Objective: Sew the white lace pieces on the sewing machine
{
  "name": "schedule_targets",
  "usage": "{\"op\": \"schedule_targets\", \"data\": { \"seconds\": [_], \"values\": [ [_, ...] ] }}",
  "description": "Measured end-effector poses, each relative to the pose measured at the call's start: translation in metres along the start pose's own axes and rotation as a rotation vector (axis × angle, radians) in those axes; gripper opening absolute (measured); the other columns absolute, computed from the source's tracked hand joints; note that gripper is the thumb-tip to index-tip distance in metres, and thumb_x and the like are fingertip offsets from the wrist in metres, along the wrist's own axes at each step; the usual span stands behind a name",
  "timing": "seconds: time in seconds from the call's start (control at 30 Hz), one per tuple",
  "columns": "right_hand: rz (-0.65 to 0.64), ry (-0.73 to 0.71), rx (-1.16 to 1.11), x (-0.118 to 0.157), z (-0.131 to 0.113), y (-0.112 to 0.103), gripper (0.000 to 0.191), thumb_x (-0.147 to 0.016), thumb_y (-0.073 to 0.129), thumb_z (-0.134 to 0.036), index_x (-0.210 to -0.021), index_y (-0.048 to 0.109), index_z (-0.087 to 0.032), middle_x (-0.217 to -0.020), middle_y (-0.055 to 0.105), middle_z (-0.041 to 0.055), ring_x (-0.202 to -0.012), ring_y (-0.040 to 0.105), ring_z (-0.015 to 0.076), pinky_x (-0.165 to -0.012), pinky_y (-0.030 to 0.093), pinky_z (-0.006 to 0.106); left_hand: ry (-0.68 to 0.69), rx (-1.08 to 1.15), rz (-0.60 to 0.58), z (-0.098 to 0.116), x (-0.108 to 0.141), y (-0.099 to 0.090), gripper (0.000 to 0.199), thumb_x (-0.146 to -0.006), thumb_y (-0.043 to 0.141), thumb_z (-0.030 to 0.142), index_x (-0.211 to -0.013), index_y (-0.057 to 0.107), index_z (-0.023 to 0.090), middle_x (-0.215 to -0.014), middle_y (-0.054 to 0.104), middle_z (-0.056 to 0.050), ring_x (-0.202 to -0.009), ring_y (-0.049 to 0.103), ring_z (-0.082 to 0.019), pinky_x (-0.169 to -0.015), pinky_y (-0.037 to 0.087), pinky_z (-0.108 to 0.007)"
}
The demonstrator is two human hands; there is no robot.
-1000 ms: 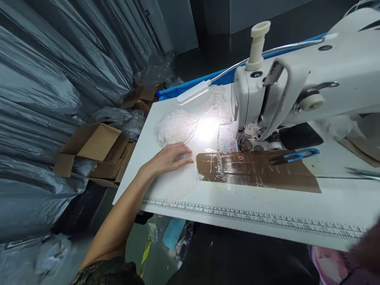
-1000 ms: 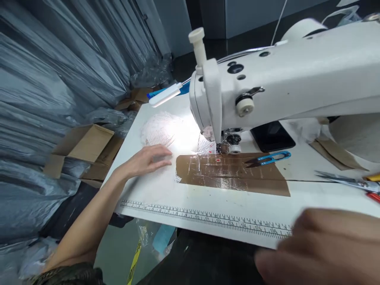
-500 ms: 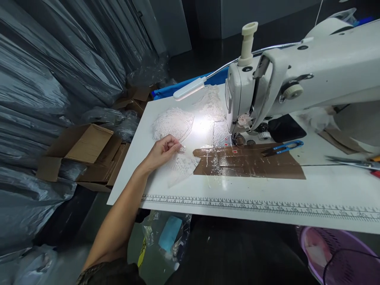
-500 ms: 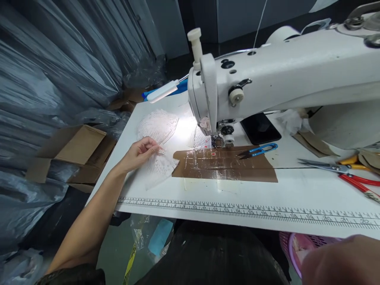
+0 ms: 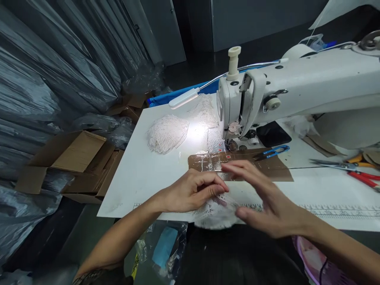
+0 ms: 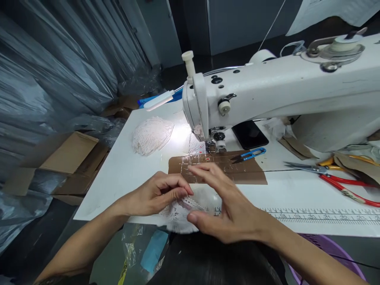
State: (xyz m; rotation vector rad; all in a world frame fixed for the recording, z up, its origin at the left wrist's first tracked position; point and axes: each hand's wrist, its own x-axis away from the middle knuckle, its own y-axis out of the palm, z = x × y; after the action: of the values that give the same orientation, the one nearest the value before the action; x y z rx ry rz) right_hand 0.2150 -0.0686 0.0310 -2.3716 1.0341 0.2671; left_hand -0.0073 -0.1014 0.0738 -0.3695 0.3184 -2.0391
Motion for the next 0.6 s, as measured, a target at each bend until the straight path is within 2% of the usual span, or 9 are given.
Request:
{"op": "schedule_targets", "data": {
  "seconds": [0.03, 0.1, 0.17, 0.23, 0.3, 0.4, 0.47, 0.53, 0.6],
  "values": [
    [-0.107, 0.067, -0.094, -0.005, 0.005, 0.001, 0.055, -0.084, 0.063, -0.039, -0.135, 0.046, -0.027, -0.125, 0.054, 0.0095, -0.112, 0.054, 0.0268, -0.092, 0.048, 0.042, -0.011, 0.019, 0.053, -0.001, -0.002, 0.001, 0.02, -0.094, 0.052, 0.033, -0.094, 0.066, 0.018, -0.079, 0.069, -0.004, -0.068, 0.067, -0.013, -0.059, 0.053, -0.022],
    [-0.313, 0.244, -0.254, -0.013, 0.016, 0.003, 0.036, -0.087, 0.06, -0.041, -0.119, 0.057, -0.023, -0.103, 0.062, 0.0053, -0.091, 0.06, 0.0204, -0.077, 0.052, 0.033, -0.042, 0.054, 0.172, -0.008, -0.005, -0.005, 0.021, -0.094, 0.052, 0.035, -0.094, 0.064, 0.017, -0.084, 0.068, -0.005, -0.074, 0.068, -0.014, -0.061, 0.053, -0.023],
    [-0.433, 0.398, -0.397, -0.018, 0.028, 0.002, 0.027, -0.091, 0.055, -0.043, -0.102, 0.061, -0.02, -0.086, 0.063, 0.0019, -0.073, 0.058, 0.0154, -0.062, 0.048, 0.026, -0.065, 0.048, 0.267, -0.021, -0.01, -0.016, 0.023, -0.095, 0.05, 0.036, -0.096, 0.061, 0.016, -0.09, 0.067, -0.006, -0.081, 0.069, -0.017, -0.067, 0.055, -0.025],
    [-0.415, 0.477, -0.407, -0.026, 0.039, -0.002, 0.027, -0.09, 0.054, -0.043, -0.095, 0.061, -0.017, -0.08, 0.062, 0.0013, -0.067, 0.055, 0.0138, -0.056, 0.043, 0.024, -0.076, -0.078, 0.337, -0.035, -0.017, -0.029, 0.025, -0.096, 0.046, 0.038, -0.098, 0.059, 0.017, -0.092, 0.066, -0.006, -0.085, 0.069, -0.019, -0.071, 0.055, -0.029],
    [-0.317, 0.506, -0.217, -0.036, 0.05, -0.009, 0.027, -0.087, 0.058, -0.043, -0.088, 0.061, -0.017, -0.074, 0.06, 0.001, -0.063, 0.053, 0.0137, -0.054, 0.04, 0.024, -0.077, -0.374, 0.388, -0.048, -0.027, -0.04, 0.024, -0.096, 0.046, 0.036, -0.105, 0.057, 0.018, -0.095, 0.067, -0.006, -0.089, 0.067, -0.021, -0.076, 0.054, -0.033],
    [-0.209, 0.521, 0.084, -0.049, 0.063, -0.019, 0.028, -0.084, 0.06, -0.045, -0.082, 0.063, -0.017, -0.068, 0.058, 0.0022, -0.06, 0.051, 0.0147, -0.052, 0.036, 0.026, -0.04, -0.763, 0.413, -0.063, -0.055, -0.051, 0.03, -0.097, 0.04, 0.033, -0.119, 0.052, 0.016, -0.112, 0.063, -0.012, -0.102, 0.061, -0.026, -0.085, 0.05, -0.041],
    [-0.175, 0.543, 0.13, -0.052, 0.071, -0.022, 0.033, -0.084, 0.057, -0.049, -0.082, 0.065, -0.018, -0.065, 0.059, 0.0029, -0.057, 0.05, 0.0153, -0.05, 0.035, 0.026, 0.014, -0.868, 0.356, -0.071, -0.08, -0.055, 0.031, -0.099, 0.033, 0.033, -0.111, 0.054, 0.014, -0.107, 0.063, -0.013, -0.098, 0.062, -0.026, -0.082, 0.051, -0.04],
    [-0.123, 0.567, 0.122, -0.05, 0.08, -0.021, 0.037, -0.085, 0.054, -0.054, -0.083, 0.066, -0.019, -0.061, 0.058, 0.0026, -0.054, 0.05, 0.0157, -0.048, 0.034, 0.026, 0.057, -0.886, 0.346, -0.078, -0.105, -0.059, 0.028, -0.098, 0.035, 0.033, -0.107, 0.056, 0.017, -0.111, 0.063, -0.011, -0.102, 0.06, -0.025, -0.088, 0.05, -0.039],
    [-0.078, 0.551, 0.114, -0.046, 0.089, -0.018, 0.04, -0.085, 0.053, -0.056, -0.083, 0.067, -0.019, -0.061, 0.059, 0.0028, -0.054, 0.051, 0.0162, -0.047, 0.035, 0.026, 0.174, -0.905, 0.323, -0.085, -0.125, -0.064, 0.026, -0.097, 0.038, 0.032, -0.104, 0.059, 0.018, -0.114, 0.062, -0.01, -0.106, 0.059, -0.024, -0.091, 0.049, -0.038]
  ]
}}
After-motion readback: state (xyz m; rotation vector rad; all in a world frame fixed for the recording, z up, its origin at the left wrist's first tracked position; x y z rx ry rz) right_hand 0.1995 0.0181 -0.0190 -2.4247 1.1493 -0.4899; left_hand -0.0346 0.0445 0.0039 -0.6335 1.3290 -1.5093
